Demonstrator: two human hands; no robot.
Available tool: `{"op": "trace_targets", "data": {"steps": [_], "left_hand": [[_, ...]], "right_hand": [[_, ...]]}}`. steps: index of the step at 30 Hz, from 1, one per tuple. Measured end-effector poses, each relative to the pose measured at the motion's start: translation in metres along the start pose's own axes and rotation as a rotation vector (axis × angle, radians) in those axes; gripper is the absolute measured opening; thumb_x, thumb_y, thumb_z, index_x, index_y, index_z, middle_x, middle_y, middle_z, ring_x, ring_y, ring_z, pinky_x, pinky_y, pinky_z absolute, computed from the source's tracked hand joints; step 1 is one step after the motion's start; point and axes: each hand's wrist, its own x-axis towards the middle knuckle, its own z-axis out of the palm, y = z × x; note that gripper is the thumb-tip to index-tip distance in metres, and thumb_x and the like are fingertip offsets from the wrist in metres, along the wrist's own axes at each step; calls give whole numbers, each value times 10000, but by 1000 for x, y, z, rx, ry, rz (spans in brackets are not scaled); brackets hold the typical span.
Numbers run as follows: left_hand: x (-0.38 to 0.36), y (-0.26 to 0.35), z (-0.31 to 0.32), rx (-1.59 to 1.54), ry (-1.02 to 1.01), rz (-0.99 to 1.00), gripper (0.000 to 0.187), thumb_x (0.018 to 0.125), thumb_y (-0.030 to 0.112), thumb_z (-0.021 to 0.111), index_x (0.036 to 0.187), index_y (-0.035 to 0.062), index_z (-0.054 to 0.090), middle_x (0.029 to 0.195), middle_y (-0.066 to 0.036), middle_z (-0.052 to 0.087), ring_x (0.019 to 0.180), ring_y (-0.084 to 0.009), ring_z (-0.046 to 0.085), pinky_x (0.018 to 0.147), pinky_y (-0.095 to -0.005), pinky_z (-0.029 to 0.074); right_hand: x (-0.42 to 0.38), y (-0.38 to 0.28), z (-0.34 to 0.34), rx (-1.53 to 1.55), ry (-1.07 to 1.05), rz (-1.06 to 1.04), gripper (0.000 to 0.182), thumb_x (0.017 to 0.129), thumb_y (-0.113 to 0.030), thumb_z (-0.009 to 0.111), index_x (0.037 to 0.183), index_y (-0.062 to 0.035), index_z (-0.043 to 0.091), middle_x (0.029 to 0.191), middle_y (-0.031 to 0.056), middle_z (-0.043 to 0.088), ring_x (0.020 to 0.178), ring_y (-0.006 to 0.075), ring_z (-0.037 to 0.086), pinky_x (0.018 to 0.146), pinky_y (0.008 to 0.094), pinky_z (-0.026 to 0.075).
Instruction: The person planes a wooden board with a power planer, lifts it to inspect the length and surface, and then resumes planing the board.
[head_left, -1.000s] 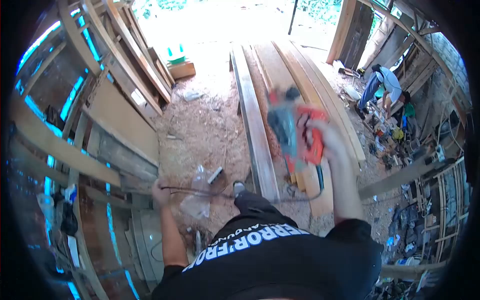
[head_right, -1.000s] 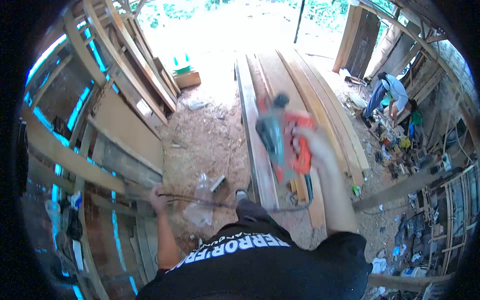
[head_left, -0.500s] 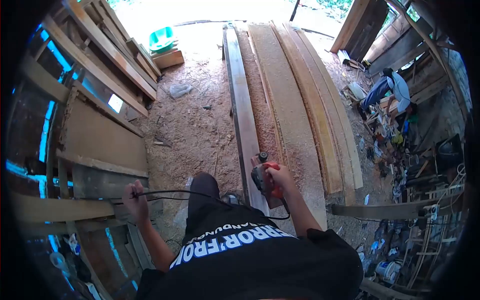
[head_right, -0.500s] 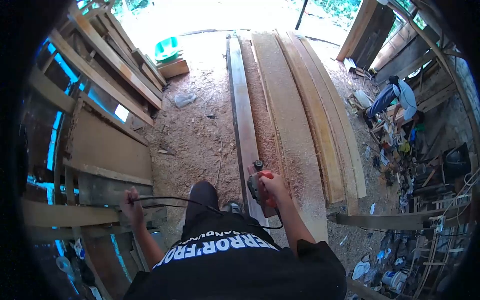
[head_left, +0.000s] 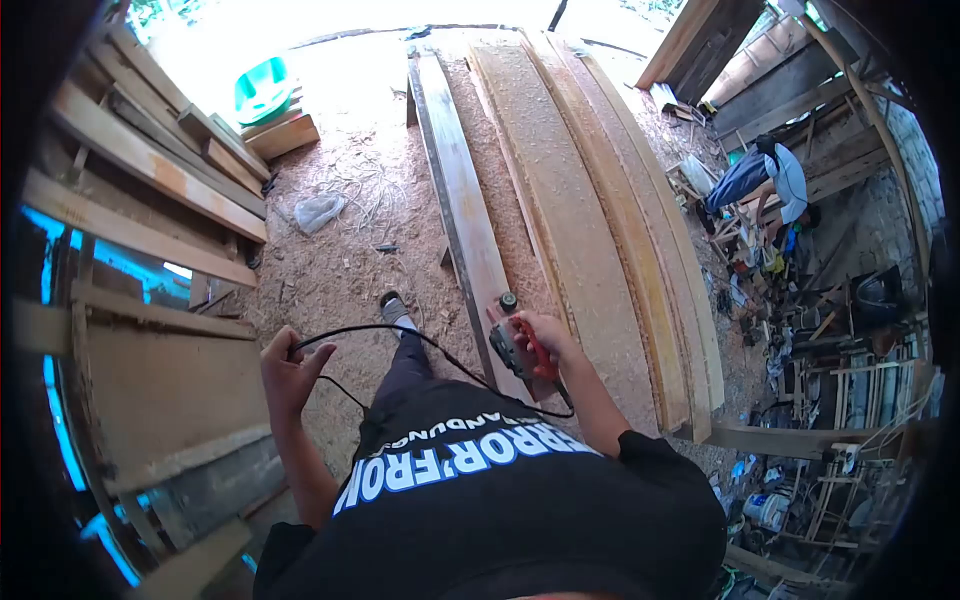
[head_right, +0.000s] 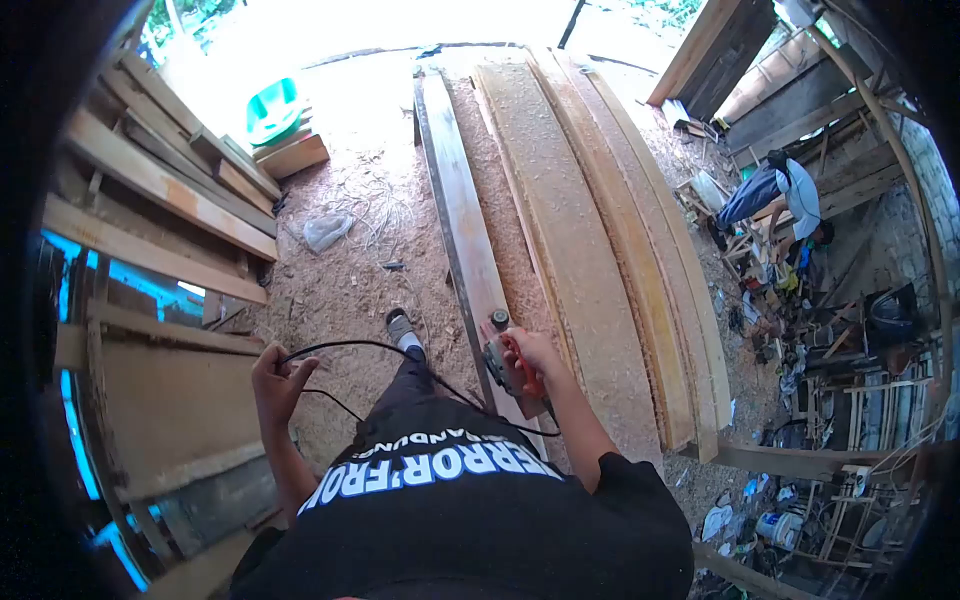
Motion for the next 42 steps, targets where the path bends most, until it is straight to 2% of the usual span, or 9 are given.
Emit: {"op": "trace_targets", "data": {"steps": [6,11,17,20,29,31,35,37,42], "left_hand": [[160,-11,14,91,-181,-42,633,720,352,968,696,71,401,602,27,333,583,-90,294,502,-325,255],[247,-18,28,84,-313,-50,652,709,338,975,705,71,380,614,29,309,590,-90,287,510,-318,253],[323,-47,42,-190,-301,-73,566,883,379,849,741,74,394,653,47,315,621,-55,312,526,-291,243],[362,-47,50,-236,-252,25,489,1035,429,654,784,64,448,696,53,343,661,-47,339,558,-271,251],[507,-44,121,-144,-353,-139,463,1054,373,644,775,51,464,692,43,357,658,-55,345,561,-277,269],[543,-46,141,-109,-412,-193,461,1056,369,643,774,49,468,692,41,364,661,-59,352,563,-279,277],[603,-46,181,-45,-538,-236,466,1067,372,625,775,43,470,692,37,374,670,-71,360,571,-292,299],[631,-42,197,2,-572,-262,462,1078,362,607,780,39,465,693,36,364,673,-77,354,578,-295,307],[681,-45,229,-45,-575,-409,461,1088,338,593,766,49,435,686,30,359,666,-74,344,570,-296,301]], "right_hand": [[137,-96,39,74,229,-282,380,931,-445,685,782,-95,688,650,-14,594,478,85,517,430,262,384],[187,-174,56,208,300,-242,333,993,-359,649,838,-71,707,685,0,621,514,83,559,444,242,418],[268,-234,71,304,289,-307,365,1006,-390,652,871,-56,708,714,13,650,572,95,602,498,251,474],[299,-266,74,330,269,-281,349,984,-371,646,846,-56,702,702,24,651,566,107,606,498,262,482],[420,-322,74,149,429,-182,483,929,-452,599,694,-43,701,647,60,677,521,112,643,510,283,504],[446,-326,72,69,467,-113,513,932,-485,566,767,-37,756,701,110,723,607,209,709,587,359,553],[496,-322,67,-72,543,-182,462,953,-439,624,738,-41,718,628,37,665,516,136,637,493,315,497],[507,-328,65,-200,531,-63,518,943,-536,543,938,-82,792,897,239,733,902,449,713,820,516,555],[514,-335,64,-160,507,-90,502,956,-522,561,948,-75,790,902,251,727,884,451,712,802,512,558]]}}
